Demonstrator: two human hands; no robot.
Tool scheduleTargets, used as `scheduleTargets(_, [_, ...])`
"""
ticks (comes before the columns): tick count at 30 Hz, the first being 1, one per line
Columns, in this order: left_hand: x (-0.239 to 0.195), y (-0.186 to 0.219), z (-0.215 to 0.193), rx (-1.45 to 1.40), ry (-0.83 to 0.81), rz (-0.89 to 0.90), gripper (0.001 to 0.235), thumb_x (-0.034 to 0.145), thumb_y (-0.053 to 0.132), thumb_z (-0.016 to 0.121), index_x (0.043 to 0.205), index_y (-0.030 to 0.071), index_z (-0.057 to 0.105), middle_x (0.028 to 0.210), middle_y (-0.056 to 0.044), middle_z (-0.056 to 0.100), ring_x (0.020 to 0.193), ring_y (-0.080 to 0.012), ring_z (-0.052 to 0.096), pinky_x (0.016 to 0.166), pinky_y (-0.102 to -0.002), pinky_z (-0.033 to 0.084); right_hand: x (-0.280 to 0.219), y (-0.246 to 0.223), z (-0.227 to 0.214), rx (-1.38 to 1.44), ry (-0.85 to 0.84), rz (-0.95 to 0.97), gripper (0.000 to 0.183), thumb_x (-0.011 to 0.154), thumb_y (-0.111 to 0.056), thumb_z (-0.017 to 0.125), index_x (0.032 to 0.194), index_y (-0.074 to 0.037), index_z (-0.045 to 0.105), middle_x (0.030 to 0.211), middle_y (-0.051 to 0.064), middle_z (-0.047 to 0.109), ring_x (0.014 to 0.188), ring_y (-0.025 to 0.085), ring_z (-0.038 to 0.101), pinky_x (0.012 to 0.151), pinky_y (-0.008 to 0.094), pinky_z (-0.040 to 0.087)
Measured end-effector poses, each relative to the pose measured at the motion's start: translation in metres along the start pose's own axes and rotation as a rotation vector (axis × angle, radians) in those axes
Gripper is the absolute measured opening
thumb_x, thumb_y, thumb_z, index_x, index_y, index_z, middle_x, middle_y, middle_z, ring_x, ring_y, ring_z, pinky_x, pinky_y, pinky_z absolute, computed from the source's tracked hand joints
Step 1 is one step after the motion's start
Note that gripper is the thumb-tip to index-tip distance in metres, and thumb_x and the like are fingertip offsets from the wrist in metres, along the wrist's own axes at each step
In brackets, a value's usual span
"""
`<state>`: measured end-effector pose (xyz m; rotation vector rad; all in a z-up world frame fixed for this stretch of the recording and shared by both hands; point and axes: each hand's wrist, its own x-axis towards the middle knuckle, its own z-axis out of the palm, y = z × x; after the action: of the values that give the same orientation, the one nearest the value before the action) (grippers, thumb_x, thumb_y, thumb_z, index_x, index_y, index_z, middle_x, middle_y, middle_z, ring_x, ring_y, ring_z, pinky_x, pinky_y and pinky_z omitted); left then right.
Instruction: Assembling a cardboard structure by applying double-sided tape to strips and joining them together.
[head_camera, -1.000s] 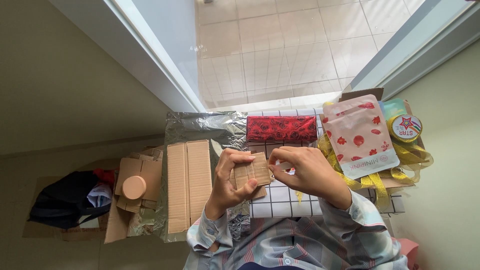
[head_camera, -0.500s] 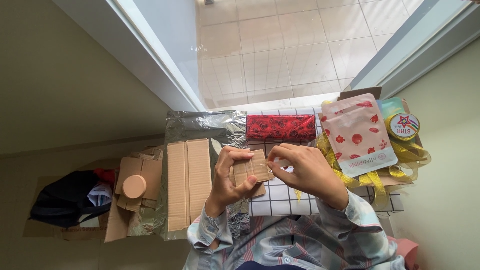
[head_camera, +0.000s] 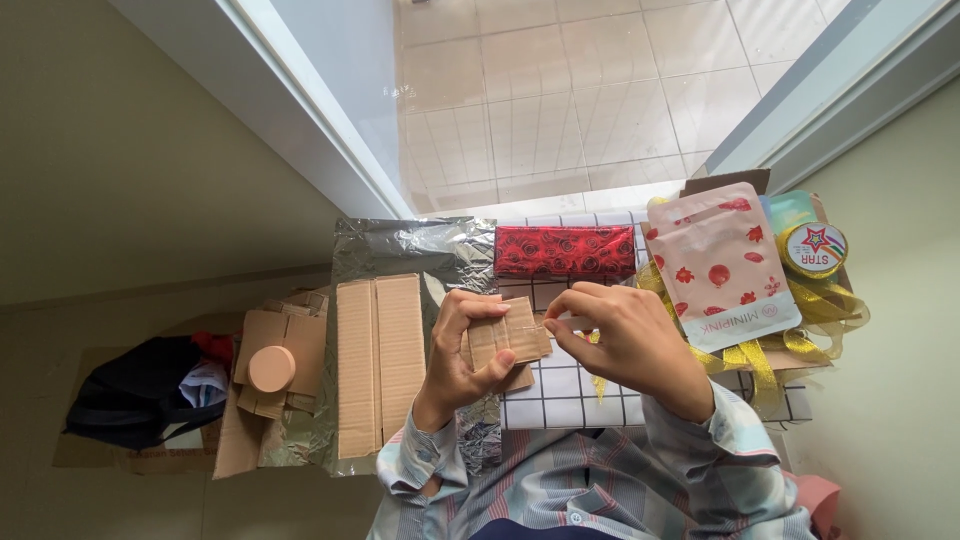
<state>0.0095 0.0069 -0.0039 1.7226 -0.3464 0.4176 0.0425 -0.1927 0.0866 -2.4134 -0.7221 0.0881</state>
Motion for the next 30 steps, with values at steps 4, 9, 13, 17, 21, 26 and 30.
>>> scheduleTargets(4, [-0.001,-0.002,-0.001,0.012,-0.01,0.007,0.046,0.066,0.041,0.071,0.098,0.009,0.066,0.098,-0.015,0.06,0.091,-0.0288,0.058,0.082,-0.039,0.044,0.0,-0.003,-0.001,-0.029,0.006,0.002,0.007,0.075,-0.021,0.065,0.078,-0.018,0.07,0.056,0.002,0.058,0.051,0.025,0.059,0.05,0.034,0.045])
scheduleTargets(9, [0.0,0.0,-0.001,0.001,-0.003,-0.009,0.046,0.065,0.042,0.071,0.097,0.009,0.067,0.097,-0.014,0.061,0.091,-0.028,0.058,0.082,-0.039,0.044,-0.001,-0.003,-0.001,-0.117,0.037,0.005,0.005,0.073,-0.024,0.065,0.077,-0.021,0.067,0.055,0.003,0.053,0.049,0.028,0.057,0.048,0.037,0.045])
scheduleTargets(13, [-0.002,-0.001,-0.001,0.004,-0.005,-0.008,0.046,0.064,0.042,0.071,0.097,0.01,0.067,0.097,-0.014,0.061,0.09,-0.028,0.058,0.081,-0.039,0.044,-0.001,-0.003,-0.001,-0.13,0.047,-0.002,0.005,0.073,-0.025,0.066,0.076,-0.021,0.068,0.054,0.001,0.054,0.049,0.027,0.057,0.048,0.036,0.045])
scheduleTargets(17, [-0.001,0.0,-0.001,0.009,-0.016,-0.002,0.046,0.065,0.041,0.071,0.098,0.009,0.066,0.098,-0.014,0.06,0.092,-0.0284,0.058,0.083,-0.039,0.044,0.001,0.0,0.0,-0.074,-0.019,0.013,0.007,0.075,-0.024,0.064,0.076,-0.019,0.068,0.054,0.002,0.056,0.05,0.027,0.059,0.049,0.036,0.045])
scheduleTargets(21, [0.0,0.001,-0.002,0.009,-0.011,-0.002,0.045,0.065,0.041,0.071,0.097,0.009,0.066,0.098,-0.014,0.061,0.092,-0.0283,0.058,0.083,-0.039,0.044,0.001,0.008,0.009,-0.029,-0.019,0.01,0.007,0.075,-0.025,0.064,0.078,-0.019,0.067,0.055,0.003,0.055,0.053,0.028,0.061,0.05,0.038,0.046])
scheduleTargets(26, [0.0,-0.001,-0.001,0.016,-0.009,0.005,0.045,0.065,0.041,0.071,0.097,0.009,0.066,0.098,-0.013,0.061,0.091,-0.0279,0.058,0.084,-0.039,0.043,0.002,0.01,0.016,-0.009,-0.021,-0.007,0.007,0.077,-0.026,0.063,0.079,-0.02,0.065,0.055,0.001,0.056,0.053,0.025,0.062,0.05,0.035,0.047])
scheduleTargets(30, [-0.003,-0.004,0.0,0.014,0.0,0.002,0.045,0.064,0.041,0.071,0.097,0.01,0.066,0.098,-0.012,0.06,0.092,-0.0272,0.058,0.085,-0.039,0.043,0.001,0.008,0.016,-0.01,-0.027,-0.021,0.007,0.078,-0.026,0.062,0.081,-0.02,0.065,0.055,0.001,0.056,0.053,0.026,0.062,0.05,0.036,0.047])
